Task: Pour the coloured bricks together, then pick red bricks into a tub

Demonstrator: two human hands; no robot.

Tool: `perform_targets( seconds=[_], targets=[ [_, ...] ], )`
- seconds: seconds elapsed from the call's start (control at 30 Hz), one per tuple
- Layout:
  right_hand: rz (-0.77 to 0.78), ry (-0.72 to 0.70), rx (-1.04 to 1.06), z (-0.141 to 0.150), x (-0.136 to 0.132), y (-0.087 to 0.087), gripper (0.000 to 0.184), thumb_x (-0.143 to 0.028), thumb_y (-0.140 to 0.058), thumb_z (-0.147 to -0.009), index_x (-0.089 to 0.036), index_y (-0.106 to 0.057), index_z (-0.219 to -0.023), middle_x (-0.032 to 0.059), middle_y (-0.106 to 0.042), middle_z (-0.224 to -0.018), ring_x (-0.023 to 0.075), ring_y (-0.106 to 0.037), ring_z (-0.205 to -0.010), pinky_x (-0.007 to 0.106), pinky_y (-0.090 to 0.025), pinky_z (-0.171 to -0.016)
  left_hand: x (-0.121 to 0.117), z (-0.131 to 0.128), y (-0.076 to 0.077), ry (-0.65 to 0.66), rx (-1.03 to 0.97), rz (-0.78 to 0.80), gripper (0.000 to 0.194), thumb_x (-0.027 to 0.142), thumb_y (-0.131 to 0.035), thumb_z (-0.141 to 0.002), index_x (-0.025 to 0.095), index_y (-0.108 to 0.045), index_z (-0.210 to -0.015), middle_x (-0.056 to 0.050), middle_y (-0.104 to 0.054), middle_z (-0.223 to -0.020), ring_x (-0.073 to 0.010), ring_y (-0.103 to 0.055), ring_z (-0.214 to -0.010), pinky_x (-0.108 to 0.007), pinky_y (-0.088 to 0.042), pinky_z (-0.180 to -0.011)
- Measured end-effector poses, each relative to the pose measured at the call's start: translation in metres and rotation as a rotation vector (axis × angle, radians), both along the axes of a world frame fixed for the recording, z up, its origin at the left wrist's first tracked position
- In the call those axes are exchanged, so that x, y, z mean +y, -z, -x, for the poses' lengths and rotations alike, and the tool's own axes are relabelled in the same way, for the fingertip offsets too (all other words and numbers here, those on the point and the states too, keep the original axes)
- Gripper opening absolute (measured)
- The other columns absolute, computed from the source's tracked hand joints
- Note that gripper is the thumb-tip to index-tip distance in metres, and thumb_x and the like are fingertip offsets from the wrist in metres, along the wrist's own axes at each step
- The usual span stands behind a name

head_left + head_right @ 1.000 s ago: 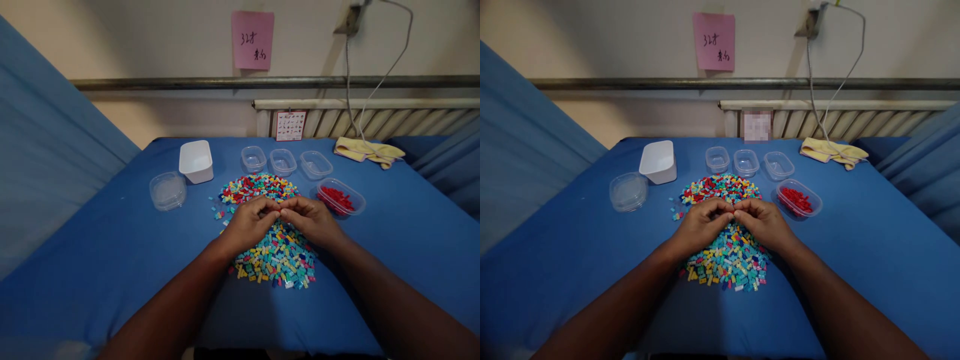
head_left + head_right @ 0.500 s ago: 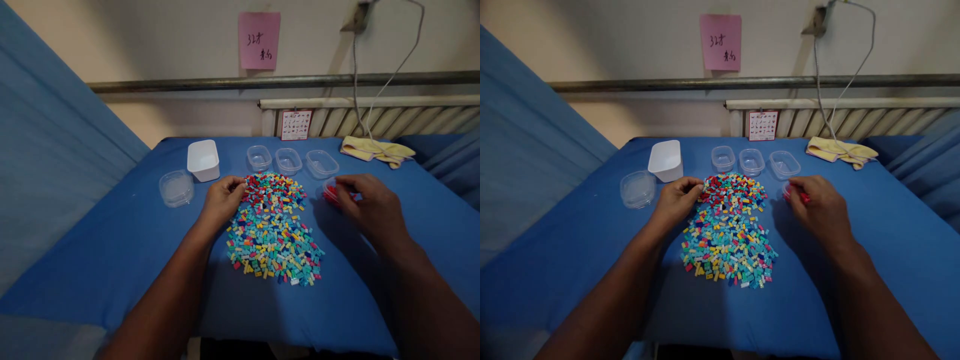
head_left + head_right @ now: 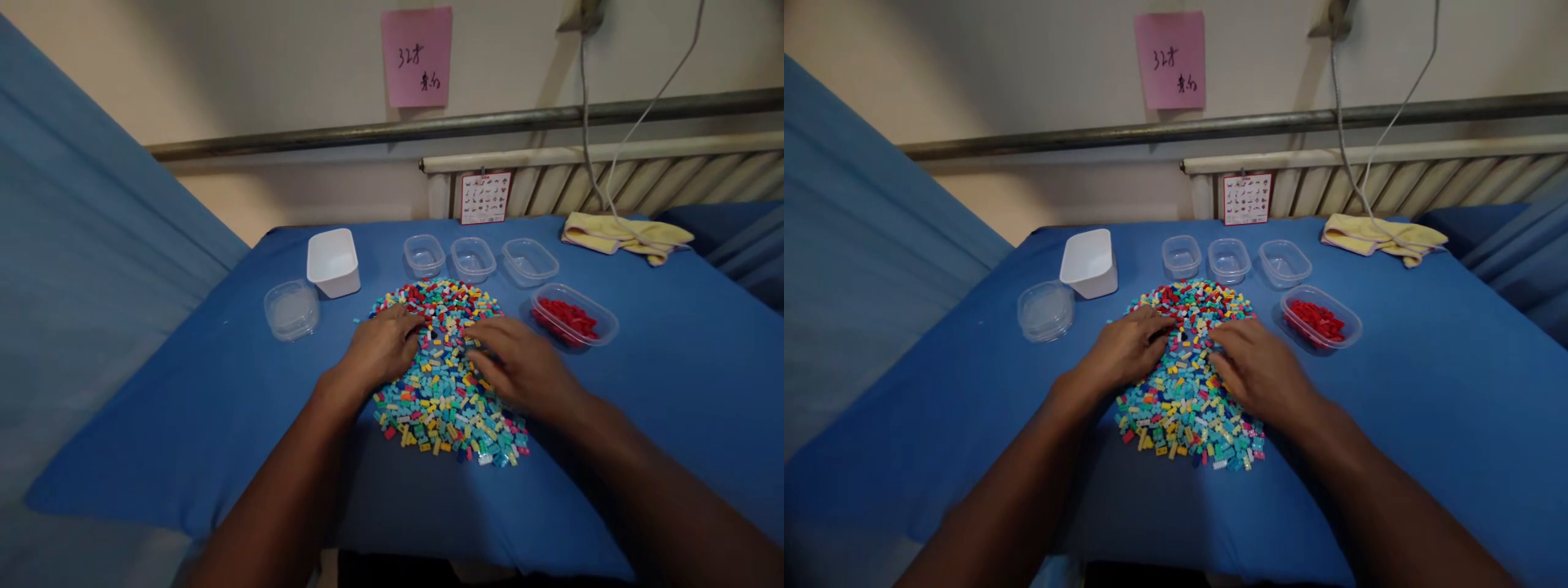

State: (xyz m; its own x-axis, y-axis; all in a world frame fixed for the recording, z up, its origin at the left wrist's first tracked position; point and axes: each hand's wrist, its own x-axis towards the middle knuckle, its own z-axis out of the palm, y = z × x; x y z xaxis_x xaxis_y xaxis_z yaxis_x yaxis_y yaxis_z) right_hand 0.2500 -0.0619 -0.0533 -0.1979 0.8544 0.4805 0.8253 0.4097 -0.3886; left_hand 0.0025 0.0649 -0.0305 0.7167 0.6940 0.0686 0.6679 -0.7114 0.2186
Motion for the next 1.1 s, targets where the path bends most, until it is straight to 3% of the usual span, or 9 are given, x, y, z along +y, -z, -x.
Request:
perform_targets(
  seconds=[0.1,0.2,0.3,0.4,0.5,0.67,1.1],
  targets=[
    [0.12,-0.173,0.008,0.026,0.008,0.011,0.051,-0.041,-0.059,-0.11,-0.019,-0.06,-0.156,0.0187,-0.062,-0.159,0.0342,-0.059,-0.148,0.058,-0.05,-0.122,-0.001,-0.001,-0.004,0.001,0.022,0.016,0.037,0.021,-0.056,-0.1,0.022,-0.075,-0.132,-0.012,-0.076,-0.126,-0.0303,-0.07,-0.117,-0.042,-0.056,-0.096],
    [0.18,-0.222,-0.023,0.033,0.014,0.013,0.061,-0.051,-0.057,-0.111,-0.017,-0.055,-0.161,0.0211,-0.056,-0.165,0.0376,-0.051,-0.156,0.064,-0.041,-0.128,-0.001,-0.001,-0.007,-0.007,0.026,0.044,0.029,0.02,-0.059,-0.096,0.021,-0.076,-0.119,-0.011,-0.078,-0.117,-0.0302,-0.071,-0.107,-0.04,-0.054,-0.088],
    [0.183,-0.285,-0.035,0.032,0.014,0.006,0.05,-0.049,-0.057,-0.112,-0.021,-0.064,-0.152,0.0168,-0.066,-0.156,0.0353,-0.058,-0.149,0.063,-0.044,-0.125,-0.001,0.0,-0.007,-0.01,-0.006,0.056,0.024,0.021,-0.061,-0.093,0.023,-0.075,-0.112,-0.009,-0.078,-0.11,-0.0284,-0.07,-0.1,-0.037,-0.051,-0.084],
    [0.163,-0.317,-0.019,0.029,0.01,-0.002,0.037,-0.046,-0.054,-0.113,-0.022,-0.073,-0.134,0.012,-0.079,-0.13,0.0298,-0.073,-0.123,0.054,-0.055,-0.111,-0.001,0.002,-0.008,-0.004,-0.019,0.073,0.019,0.02,-0.063,-0.089,0.023,-0.074,-0.105,-0.008,-0.076,-0.103,-0.0267,-0.068,-0.094,-0.036,-0.048,-0.079],
    [0.122,-0.27,0.004,0.027,0.008,-0.004,0.031,-0.044,-0.054,-0.114,-0.022,-0.076,-0.12,0.0103,-0.082,-0.113,0.0278,-0.075,-0.105,0.049,-0.058,-0.098,-0.003,0.002,-0.009,0.005,-0.005,0.067,0.019,0.02,-0.064,-0.087,0.023,-0.074,-0.104,-0.008,-0.075,-0.102,-0.0269,-0.067,-0.092,-0.036,-0.047,-0.077],
    [0.106,-0.278,0.007,0.028,0.009,0.003,0.03,-0.043,-0.056,-0.113,-0.021,-0.074,-0.121,0.0103,-0.081,-0.114,0.0269,-0.074,-0.105,0.046,-0.057,-0.098,-0.004,0.0,-0.012,0.057,-0.003,0.051,0.026,0.021,-0.062,-0.091,0.022,-0.076,-0.114,-0.011,-0.076,-0.112,-0.0307,-0.068,-0.106,-0.039,-0.05,-0.087],
    [0.077,-0.266,0.062,0.025,0.005,0.005,0.024,-0.038,-0.057,-0.113,-0.024,-0.076,-0.117,0.0072,-0.082,-0.109,0.0253,-0.074,-0.102,0.046,-0.059,-0.095,-0.007,-0.004,-0.013,0.015,0.0,0.063,0.022,0.017,-0.057,-0.093,0.021,-0.078,-0.099,-0.012,-0.076,-0.104,-0.0287,-0.068,-0.094,-0.039,-0.05,-0.083]
  ],
)
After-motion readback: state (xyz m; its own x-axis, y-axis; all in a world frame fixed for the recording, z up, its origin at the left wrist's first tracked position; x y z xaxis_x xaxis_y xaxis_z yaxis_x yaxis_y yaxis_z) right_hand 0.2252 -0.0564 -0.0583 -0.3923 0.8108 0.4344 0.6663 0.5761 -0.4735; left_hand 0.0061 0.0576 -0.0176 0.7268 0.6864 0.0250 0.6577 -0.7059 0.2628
